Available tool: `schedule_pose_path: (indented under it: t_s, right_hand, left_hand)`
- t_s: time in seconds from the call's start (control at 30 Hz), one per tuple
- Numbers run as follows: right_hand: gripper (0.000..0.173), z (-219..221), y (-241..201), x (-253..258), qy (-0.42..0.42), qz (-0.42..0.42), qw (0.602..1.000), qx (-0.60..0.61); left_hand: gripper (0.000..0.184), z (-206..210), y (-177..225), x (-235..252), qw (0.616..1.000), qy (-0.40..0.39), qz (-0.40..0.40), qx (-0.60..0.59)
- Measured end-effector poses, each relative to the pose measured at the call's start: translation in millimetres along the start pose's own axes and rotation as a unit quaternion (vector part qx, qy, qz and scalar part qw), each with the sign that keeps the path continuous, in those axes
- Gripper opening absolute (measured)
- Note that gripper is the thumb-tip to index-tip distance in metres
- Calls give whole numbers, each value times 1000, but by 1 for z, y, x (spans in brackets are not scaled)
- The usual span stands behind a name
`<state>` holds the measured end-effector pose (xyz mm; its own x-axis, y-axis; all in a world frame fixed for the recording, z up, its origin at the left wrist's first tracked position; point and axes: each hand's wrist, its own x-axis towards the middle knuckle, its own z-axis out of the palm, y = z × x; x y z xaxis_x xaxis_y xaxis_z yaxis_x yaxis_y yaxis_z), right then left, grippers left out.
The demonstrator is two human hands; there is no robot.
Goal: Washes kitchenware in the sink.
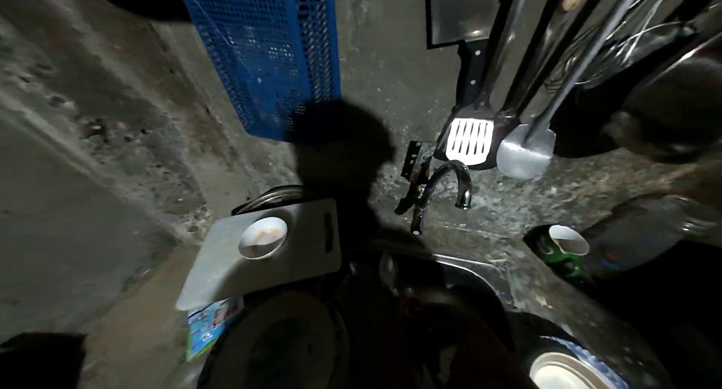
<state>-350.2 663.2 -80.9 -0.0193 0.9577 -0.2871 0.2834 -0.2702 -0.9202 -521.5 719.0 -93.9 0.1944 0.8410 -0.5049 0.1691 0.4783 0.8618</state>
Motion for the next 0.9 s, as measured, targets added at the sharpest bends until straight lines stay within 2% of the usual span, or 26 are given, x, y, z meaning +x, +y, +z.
schedule_pose_path:
  t_s: [0.07, 0.1, 0.17, 0.27, 0.43, 0.5, 0.6, 0.7, 0.77, 0.83, 0.9]
  right_hand:
    - [33, -21, 31, 18, -43, 96, 980, -170]
    - [35, -16, 56, 27, -86, 147, 951, -256]
    - [39, 4, 95, 35, -115, 204, 924, -303]
    - [49, 23, 105, 32, -72, 212, 932, -285]
    - [42, 24, 119, 29, -93, 146, 942, -288]
    - [40, 25, 132, 30, -89, 148, 941, -290]
    - [41, 28, 141, 29, -48, 193, 959, -204]
    - [37, 25, 105, 27, -61, 173, 965, -188]
    - [39, 14, 52, 28, -83, 131, 950, -269]
    - [47, -4, 1, 18, -39, 138, 933, -329]
    - [50, -36, -48, -9, 18, 205, 907, -367]
  left_hand:
    - [33, 2, 5, 7, 994, -11, -25, -102]
    - [31, -1, 6, 8, 995, -11, -22, -92]
    - [34, -5, 4, 16, 1000, -13, -5, -19]
    - [40, -12, -5, 20, 998, -35, 28, 51]
    - [33, -10, -3, 1, 998, -36, 21, -38]
    - [39, -10, 4, -2, 999, -30, 20, 7]
    - [48, -10, 8, -1, 996, -32, 28, 76]
    - [47, -13, 4, 6, 998, -47, 25, 39]
    - [45, -8, 19, 3, 1000, -18, -7, 24]
    - [42, -7, 41, -2, 997, -39, -47, 49]
    - [36, -13, 19, 16, 994, -66, 86, 14]
